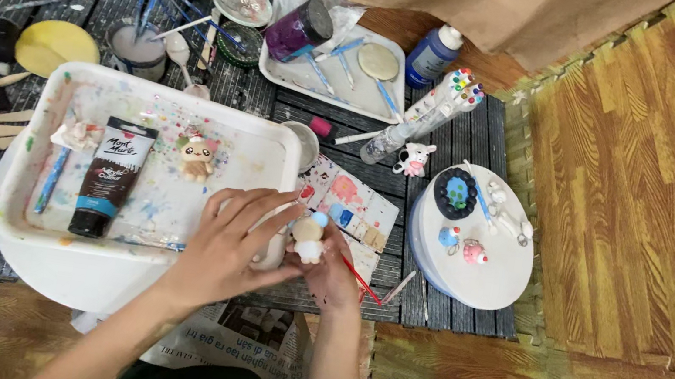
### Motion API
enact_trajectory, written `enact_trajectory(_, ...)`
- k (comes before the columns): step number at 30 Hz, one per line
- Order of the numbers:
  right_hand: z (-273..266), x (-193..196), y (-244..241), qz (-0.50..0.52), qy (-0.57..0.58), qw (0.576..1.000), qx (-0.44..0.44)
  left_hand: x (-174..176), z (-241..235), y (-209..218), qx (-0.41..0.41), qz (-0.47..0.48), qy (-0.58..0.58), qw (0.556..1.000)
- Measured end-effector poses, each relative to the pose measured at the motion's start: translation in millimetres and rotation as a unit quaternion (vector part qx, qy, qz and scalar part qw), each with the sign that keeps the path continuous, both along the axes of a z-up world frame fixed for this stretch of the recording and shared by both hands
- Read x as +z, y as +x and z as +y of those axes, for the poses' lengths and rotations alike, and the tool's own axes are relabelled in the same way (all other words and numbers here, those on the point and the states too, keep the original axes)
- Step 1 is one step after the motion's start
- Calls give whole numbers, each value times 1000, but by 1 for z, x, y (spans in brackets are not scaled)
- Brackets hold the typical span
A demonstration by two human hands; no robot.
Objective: The person paints small figurines using a fine brush and acrylic paint. They dip the brush into a water container, apply paint from a palette, and carefully color details on the figurines' faces and bodies.
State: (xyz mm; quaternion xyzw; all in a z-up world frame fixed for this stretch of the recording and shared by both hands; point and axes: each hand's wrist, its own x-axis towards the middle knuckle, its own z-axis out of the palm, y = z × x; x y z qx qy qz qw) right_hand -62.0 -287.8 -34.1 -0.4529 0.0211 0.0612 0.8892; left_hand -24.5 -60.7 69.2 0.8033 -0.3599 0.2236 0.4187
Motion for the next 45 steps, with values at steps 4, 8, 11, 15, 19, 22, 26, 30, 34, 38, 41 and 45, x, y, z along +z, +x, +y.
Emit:
enact_trajectory(4,0,-7,-3,-4,-19,1000,-3,-4,-11,-4,37,-2,-30,999)
enact_trajectory(8,2,-20,-3,-11,15,1000,23,-9,-12,-6,43,31,-28,998)
enact_trajectory(11,1,-24,-3,-13,26,999,38,-12,-12,-6,49,35,-30,998)
enact_trajectory(15,9,-12,1,-40,26,997,67,-24,-15,-6,50,52,-46,996)
enact_trajectory(19,19,24,8,-7,-59,997,42,-43,-19,-3,4,176,-115,978)
enact_trajectory(22,9,41,-15,103,-306,941,-105,-48,-16,0,13,168,-106,980)
enact_trajectory(26,-64,1,-46,-2,-242,930,-278,-48,-13,-2,25,170,-87,981)
enact_trajectory(30,-144,-55,-53,17,-303,883,-358,-47,-14,-7,57,231,-59,969)
enact_trajectory(34,-165,-63,-47,11,-362,894,-265,-49,-14,-7,63,197,-49,977)
enact_trajectory(38,-154,-50,-35,-7,-440,850,-288,-56,-18,-9,72,149,-72,983)
enact_trajectory(41,-141,-36,-19,35,-520,786,-333,-60,-18,-10,69,154,-71,983)
enact_trajectory(45,-127,-18,-10,-16,-638,700,-320,-63,-18,-12,55,155,-91,982)
